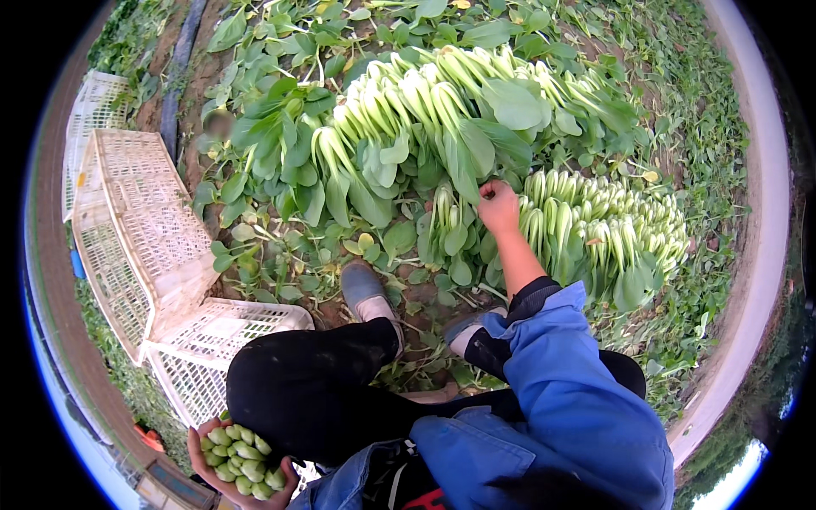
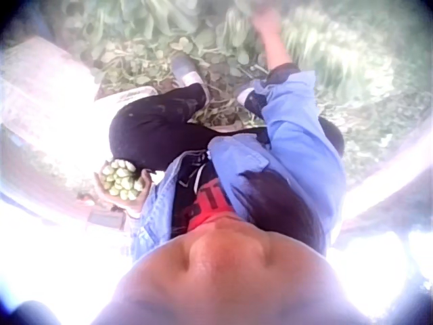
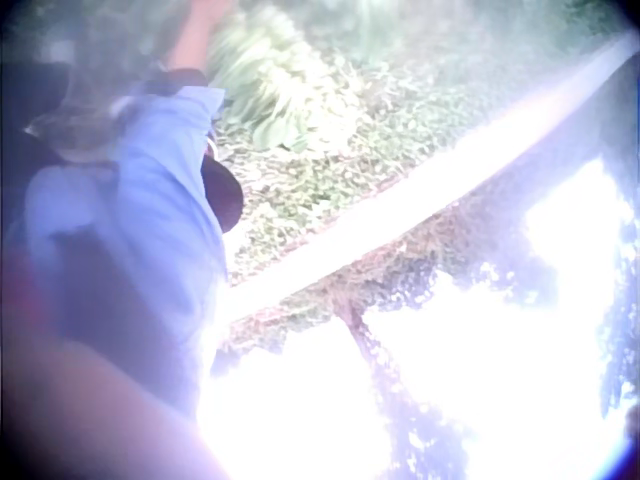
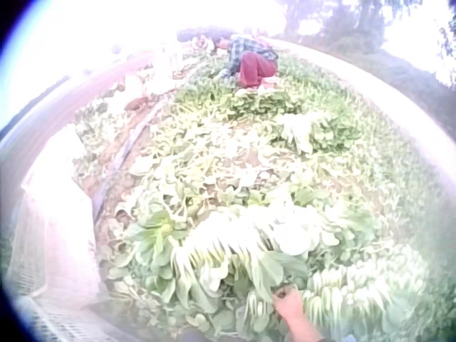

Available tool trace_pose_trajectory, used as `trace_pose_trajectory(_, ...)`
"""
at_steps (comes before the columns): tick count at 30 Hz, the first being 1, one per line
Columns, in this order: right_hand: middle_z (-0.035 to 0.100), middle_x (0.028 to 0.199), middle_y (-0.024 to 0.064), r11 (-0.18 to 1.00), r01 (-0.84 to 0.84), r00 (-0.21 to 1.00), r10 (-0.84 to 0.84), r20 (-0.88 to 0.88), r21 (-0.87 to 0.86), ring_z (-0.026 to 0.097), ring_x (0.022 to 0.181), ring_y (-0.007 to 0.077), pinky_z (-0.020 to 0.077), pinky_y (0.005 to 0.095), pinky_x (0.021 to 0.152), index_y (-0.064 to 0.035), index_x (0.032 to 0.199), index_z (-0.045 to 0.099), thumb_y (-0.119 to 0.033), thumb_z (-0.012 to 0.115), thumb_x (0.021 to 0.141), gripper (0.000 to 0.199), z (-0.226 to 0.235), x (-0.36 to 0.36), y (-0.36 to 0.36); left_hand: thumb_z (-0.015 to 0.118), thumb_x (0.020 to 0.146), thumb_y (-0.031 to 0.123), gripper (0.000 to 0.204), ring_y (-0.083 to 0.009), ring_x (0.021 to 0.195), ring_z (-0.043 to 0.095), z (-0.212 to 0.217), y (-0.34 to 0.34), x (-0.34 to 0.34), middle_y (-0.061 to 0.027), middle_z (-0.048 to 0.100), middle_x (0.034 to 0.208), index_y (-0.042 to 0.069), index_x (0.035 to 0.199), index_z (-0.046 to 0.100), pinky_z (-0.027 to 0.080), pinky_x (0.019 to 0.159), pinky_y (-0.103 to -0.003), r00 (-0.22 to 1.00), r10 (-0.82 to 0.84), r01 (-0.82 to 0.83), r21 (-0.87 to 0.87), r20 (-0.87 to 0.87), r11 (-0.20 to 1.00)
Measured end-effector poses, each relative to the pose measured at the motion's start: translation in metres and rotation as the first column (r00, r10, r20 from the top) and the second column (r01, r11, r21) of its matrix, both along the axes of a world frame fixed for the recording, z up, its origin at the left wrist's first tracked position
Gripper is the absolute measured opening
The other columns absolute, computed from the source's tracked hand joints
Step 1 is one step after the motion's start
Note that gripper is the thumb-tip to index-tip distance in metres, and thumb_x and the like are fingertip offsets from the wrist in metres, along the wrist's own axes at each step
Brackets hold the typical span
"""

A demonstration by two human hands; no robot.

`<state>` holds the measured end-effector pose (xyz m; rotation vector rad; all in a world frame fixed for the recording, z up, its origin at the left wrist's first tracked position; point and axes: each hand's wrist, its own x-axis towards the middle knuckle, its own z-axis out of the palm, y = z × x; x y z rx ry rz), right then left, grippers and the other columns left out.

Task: The person gathers small green vegetables from a pile on the ground, aligns them into a bunch, and secures them with a red rubber band. The person then places the completed bundle into a nearby white plastic crate.

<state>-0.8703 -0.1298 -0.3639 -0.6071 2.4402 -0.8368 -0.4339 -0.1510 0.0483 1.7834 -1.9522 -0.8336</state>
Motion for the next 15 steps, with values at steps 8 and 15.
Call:
trace_pose_trajectory(8, 0.074, 0.106, 0.0207, 0.886, -0.202, 0.963, 0.257, -0.078, 0.417, 0.071, 0.100, 0.0394, 0.0572, 0.0482, 0.087, -0.0026, 0.104, 0.076, -0.049, 0.073, 0.084, 0.051, -0.033, -0.008, -0.024, 0.088, 0.071, 0.029, 0.119, -0.0307, 0.133, 0.050, 0.002, -0.003, 0.009, -0.0194, 0.046, 0.146, 0.002, 0.162, 0.016, 0.036, 0.118, -0.044, 0.992, -0.106, 0.108, -0.029, 0.067, 0.994)
trace_pose_trajectory(15, 0.065, 0.083, 0.0052, 0.908, 0.316, 0.837, -0.130, 0.531, -0.276, 0.060, 0.068, 0.0195, 0.0563, 0.0368, 0.076, -0.0023, 0.096, 0.066, -0.018, 0.055, 0.094, 0.020, -0.001, -0.014, 0.008, 0.088, 0.072, 0.027, 0.119, -0.0304, 0.133, 0.050, -0.003, 0.004, 0.001, -0.0169, 0.047, 0.145, 0.003, 0.162, 0.015, 0.035, 0.118, -0.044, 0.999, -0.041, 0.040, -0.053, -0.022, 0.998)
